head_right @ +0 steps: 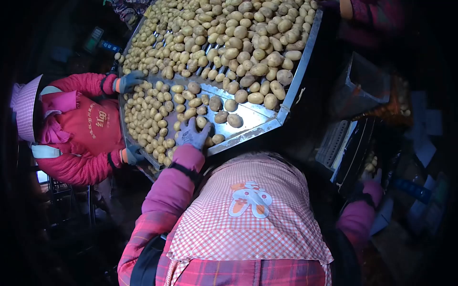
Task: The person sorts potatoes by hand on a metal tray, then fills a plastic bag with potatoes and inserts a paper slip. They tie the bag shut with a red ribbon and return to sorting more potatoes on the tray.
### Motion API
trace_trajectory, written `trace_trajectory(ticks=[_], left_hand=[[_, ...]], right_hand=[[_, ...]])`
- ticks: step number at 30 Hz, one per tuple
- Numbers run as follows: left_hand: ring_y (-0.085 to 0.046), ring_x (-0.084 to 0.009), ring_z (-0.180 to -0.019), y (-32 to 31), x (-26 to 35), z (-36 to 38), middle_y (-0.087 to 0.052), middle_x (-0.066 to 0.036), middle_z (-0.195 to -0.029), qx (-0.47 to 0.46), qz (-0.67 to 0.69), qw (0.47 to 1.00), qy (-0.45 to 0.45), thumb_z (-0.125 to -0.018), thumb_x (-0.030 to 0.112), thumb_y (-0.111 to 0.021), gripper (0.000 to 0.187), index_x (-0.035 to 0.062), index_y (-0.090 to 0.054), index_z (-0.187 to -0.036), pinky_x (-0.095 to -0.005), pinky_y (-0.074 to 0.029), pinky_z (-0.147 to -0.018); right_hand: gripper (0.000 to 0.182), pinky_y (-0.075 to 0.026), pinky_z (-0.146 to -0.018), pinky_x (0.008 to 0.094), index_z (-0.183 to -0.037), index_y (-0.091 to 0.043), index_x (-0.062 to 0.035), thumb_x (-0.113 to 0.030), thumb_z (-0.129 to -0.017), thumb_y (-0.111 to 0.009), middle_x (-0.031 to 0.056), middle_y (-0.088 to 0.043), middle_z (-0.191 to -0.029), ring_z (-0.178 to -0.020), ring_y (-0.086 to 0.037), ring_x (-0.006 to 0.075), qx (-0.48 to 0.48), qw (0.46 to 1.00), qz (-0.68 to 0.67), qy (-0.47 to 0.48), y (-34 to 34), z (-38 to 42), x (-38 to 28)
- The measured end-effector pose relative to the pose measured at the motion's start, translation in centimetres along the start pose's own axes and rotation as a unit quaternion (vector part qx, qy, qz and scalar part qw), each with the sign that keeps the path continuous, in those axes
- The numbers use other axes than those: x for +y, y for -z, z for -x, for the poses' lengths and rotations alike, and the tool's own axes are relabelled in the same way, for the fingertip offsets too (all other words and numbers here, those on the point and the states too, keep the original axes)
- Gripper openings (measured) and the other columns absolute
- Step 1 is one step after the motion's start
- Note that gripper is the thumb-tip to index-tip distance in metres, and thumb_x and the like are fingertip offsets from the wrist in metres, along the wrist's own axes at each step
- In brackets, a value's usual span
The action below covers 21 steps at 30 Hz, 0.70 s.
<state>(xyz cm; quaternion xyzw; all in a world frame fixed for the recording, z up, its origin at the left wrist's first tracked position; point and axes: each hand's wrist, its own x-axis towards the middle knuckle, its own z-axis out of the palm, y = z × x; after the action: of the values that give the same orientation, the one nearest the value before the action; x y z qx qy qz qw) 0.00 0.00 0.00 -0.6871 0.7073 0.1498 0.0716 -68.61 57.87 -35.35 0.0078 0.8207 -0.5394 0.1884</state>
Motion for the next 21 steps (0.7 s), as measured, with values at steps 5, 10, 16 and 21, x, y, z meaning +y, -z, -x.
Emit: trace_trajectory(ticks=[5,10,16,21], left_hand=[[-0.055,-0.0417,-0.102,-1.3,3.4,-0.6,-0.049,-0.026,-0.118,0.082,0.060,0.995,-0.018,-0.068,0.059,-0.071,0.073,0.0108,-0.058,-0.122,-0.0471,-0.045,-0.094],[-0.055,-0.0383,-0.105,0.6,3.7,-0.5,-0.053,-0.024,-0.114,0.107,0.248,0.959,-0.082,-0.067,0.039,-0.078,0.060,0.0053,-0.061,-0.115,-0.0436,-0.046,-0.092],[-0.055,-0.0405,-0.106,6.0,15.1,7.8,-0.052,-0.026,-0.122,0.137,0.195,0.851,-0.468,-0.069,0.032,-0.076,0.065,0.0055,-0.056,-0.124,-0.0453,-0.046,-0.092],[-0.049,-0.0368,-0.121,4.9,17.3,10.9,-0.047,-0.025,-0.133,-0.066,0.379,0.810,-0.443,-0.076,0.018,-0.072,0.067,-0.0006,-0.046,-0.134,-0.0433,-0.039,-0.102]], right_hand=[[0.050,-0.034,-0.105,0.0428,-0.130,-0.040,-0.0033,-0.039,-0.095,-0.041,0.0175,-0.048,-0.125,-0.122,-0.043,0.0333,-0.336,0.823,-0.445,-0.112,-10.7,11.2,-22.2],[0.043,-0.049,-0.087,0.0338,-0.129,-0.051,-0.0107,-0.036,-0.095,-0.055,0.0095,-0.061,-0.113,-0.099,-0.061,0.0204,-0.311,0.902,-0.273,-0.125,-25.7,27.9,-41.4],[0.046,-0.055,-0.075,0.0396,-0.126,-0.054,-0.0162,-0.045,-0.091,-0.056,0.0098,-0.062,-0.113,-0.097,-0.064,0.0251,-0.550,0.650,-0.364,-0.378,-35.1,40.7,-45.8],[0.044,-0.051,-0.055,0.0261,-0.124,-0.054,-0.0098,-0.037,-0.090,-0.062,0.0175,-0.063,-0.110,-0.077,-0.062,0.0165,-0.520,0.695,-0.416,-0.270,-30.3,37.1,-43.2]])
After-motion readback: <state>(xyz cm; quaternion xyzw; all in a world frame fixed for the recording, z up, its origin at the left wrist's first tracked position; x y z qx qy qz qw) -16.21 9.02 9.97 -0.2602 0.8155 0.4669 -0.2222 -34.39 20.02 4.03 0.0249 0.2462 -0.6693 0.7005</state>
